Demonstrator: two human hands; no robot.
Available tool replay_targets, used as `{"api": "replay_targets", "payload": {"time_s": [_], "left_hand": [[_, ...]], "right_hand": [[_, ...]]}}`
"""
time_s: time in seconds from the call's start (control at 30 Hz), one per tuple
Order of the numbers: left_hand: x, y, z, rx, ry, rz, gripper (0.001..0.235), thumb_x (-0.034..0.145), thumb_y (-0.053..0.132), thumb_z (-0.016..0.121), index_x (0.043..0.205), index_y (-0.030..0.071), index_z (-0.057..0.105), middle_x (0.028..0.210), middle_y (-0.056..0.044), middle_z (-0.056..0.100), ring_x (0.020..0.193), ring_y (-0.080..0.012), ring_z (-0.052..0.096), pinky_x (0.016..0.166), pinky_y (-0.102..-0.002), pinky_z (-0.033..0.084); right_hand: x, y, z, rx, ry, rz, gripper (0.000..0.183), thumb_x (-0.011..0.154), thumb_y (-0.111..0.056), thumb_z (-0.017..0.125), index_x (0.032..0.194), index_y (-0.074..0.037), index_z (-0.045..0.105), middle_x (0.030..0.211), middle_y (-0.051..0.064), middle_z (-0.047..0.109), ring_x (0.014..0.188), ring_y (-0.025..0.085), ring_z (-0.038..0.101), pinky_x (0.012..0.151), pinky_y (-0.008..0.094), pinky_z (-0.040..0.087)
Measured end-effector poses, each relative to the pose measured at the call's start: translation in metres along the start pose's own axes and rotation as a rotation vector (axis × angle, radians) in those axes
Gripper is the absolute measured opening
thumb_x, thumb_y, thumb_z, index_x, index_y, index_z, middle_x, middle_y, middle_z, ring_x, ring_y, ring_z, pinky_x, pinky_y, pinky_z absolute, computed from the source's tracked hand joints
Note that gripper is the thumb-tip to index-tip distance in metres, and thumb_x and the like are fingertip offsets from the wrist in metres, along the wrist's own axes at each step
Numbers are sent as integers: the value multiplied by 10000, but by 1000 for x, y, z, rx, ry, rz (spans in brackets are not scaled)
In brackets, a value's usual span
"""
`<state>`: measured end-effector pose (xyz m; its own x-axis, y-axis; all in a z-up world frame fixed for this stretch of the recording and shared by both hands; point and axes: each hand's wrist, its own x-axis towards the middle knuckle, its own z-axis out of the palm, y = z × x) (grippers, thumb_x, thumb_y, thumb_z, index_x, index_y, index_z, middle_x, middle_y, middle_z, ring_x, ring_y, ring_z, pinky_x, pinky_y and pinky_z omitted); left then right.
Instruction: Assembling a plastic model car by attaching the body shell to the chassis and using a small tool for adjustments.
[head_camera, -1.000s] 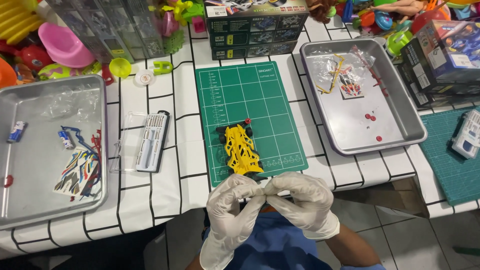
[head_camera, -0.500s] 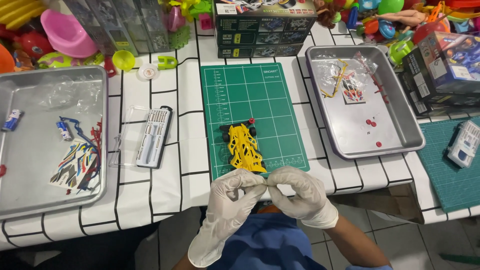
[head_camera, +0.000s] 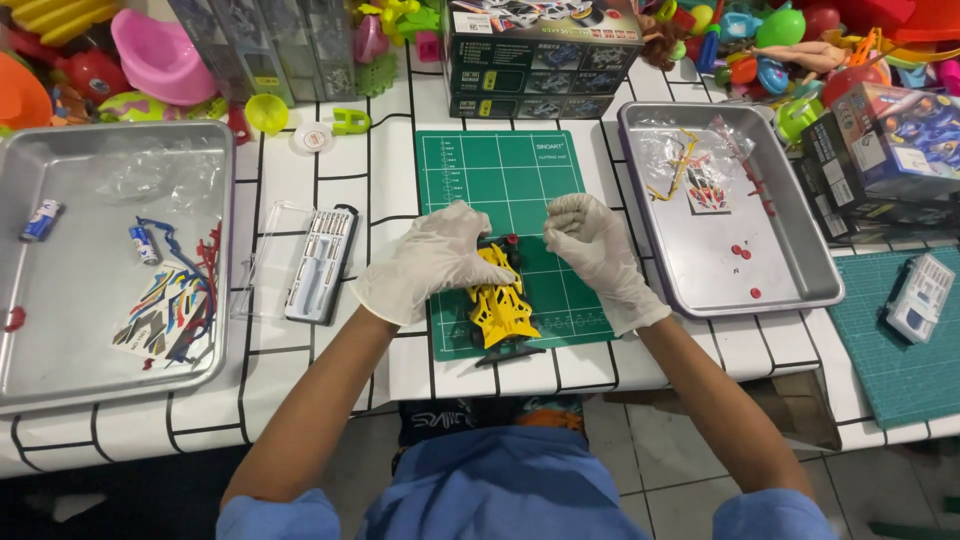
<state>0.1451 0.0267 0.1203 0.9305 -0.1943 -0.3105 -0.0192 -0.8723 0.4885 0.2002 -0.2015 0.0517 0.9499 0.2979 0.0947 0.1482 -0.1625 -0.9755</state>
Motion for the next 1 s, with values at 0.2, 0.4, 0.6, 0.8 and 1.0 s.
{"api": "replay_targets", "payload": {"time_s": [0.2,0.4,0.6,0.8,1.0], "left_hand": [[2,4,-15,-60,-148,-85,761,660,665,865,1188,131,740,1259,-125,653,1213,-318,655,1057,-459,502],[8,-3,-11,-429,-146,-200,730,615,427,948,1185,28,729,1130,-177,684,1082,-330,697,957,-391,532],[27,-30,6,-806,-27,-199,606,643,279,976,1098,-26,716,909,-156,694,828,-252,724,688,-313,628],[21,-22,27,-1119,45,-184,416,863,203,828,1214,19,701,994,-178,754,838,-282,760,686,-387,663],[15,-18,54,-1314,202,-183,411,973,137,656,1361,20,589,1135,-145,723,911,-250,729,680,-397,673]], "right_hand": [[3,26,-10,76,-59,60,362,834,21,756,1160,83,609,915,170,719,762,173,726,688,275,634],[11,38,-15,101,-6,106,359,833,-7,782,1141,72,616,908,166,714,781,191,739,705,307,662],[19,45,-25,88,50,107,338,819,40,745,1130,83,618,899,192,720,783,208,750,712,330,663],[20,20,-25,162,83,80,349,817,31,745,1142,73,627,890,175,727,774,194,750,702,316,669],[33,-34,-9,-113,11,-27,304,853,1,751,1149,-1,681,927,124,750,824,145,735,753,272,624]]}}
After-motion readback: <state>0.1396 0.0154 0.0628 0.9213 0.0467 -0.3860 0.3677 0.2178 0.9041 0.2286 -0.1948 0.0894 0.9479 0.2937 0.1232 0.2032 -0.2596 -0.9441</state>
